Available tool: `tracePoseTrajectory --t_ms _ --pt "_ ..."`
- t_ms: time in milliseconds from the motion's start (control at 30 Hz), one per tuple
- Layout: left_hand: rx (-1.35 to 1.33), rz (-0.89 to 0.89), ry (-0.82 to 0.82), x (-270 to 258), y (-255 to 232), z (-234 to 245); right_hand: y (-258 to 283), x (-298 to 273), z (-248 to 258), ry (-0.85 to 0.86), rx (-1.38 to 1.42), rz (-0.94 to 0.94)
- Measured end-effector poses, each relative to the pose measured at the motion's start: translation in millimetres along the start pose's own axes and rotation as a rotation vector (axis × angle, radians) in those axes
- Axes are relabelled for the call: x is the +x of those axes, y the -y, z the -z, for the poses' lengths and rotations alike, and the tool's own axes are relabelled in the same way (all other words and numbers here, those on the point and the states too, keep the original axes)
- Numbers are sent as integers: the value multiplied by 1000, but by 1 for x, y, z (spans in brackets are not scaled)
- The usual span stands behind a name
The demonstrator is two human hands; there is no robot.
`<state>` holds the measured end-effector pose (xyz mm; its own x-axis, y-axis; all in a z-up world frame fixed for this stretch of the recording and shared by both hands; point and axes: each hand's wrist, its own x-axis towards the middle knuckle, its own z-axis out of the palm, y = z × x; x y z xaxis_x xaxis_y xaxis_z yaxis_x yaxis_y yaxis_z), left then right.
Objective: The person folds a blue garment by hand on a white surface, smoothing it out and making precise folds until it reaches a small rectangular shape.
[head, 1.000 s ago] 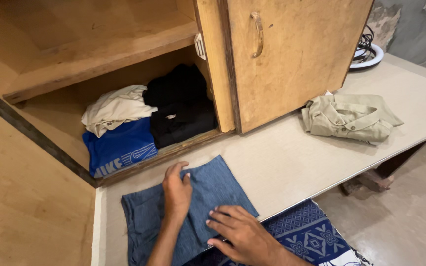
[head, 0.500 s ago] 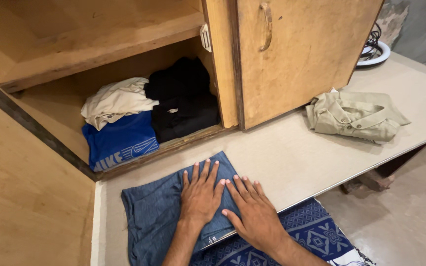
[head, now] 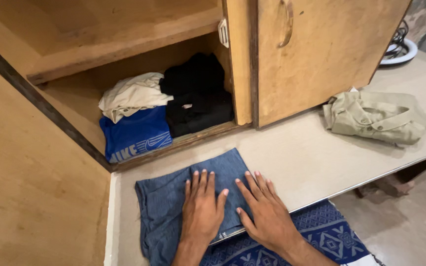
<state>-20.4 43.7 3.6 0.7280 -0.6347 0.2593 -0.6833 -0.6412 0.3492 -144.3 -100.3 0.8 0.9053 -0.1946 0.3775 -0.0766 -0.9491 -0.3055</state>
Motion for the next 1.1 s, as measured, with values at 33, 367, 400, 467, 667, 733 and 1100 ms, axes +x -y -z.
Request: tracePoseTrajectory --t_ms 33,367,400,467,667,733,1100 --pt "2 5 4 -5 3 2 0 0 1 -3 19 77" --pt "-128 76 -109 -18 41 8 4 -1 0 87 -24 229" --pt "-102 133 -156 -20 51 13 5 -1 1 91 -23 230" --pt "-48 158 -271 -26 74 30 8 1 4 88 50 263" --pt "67 480 -315 -41 115 50 19 -3 1 170 148 397" --pt "91 486 -337 -42 120 47 17 -5 -3 161 162 407" --pt "-119 579 -251 -38 113 52 10 -3 -9 149 131 498"
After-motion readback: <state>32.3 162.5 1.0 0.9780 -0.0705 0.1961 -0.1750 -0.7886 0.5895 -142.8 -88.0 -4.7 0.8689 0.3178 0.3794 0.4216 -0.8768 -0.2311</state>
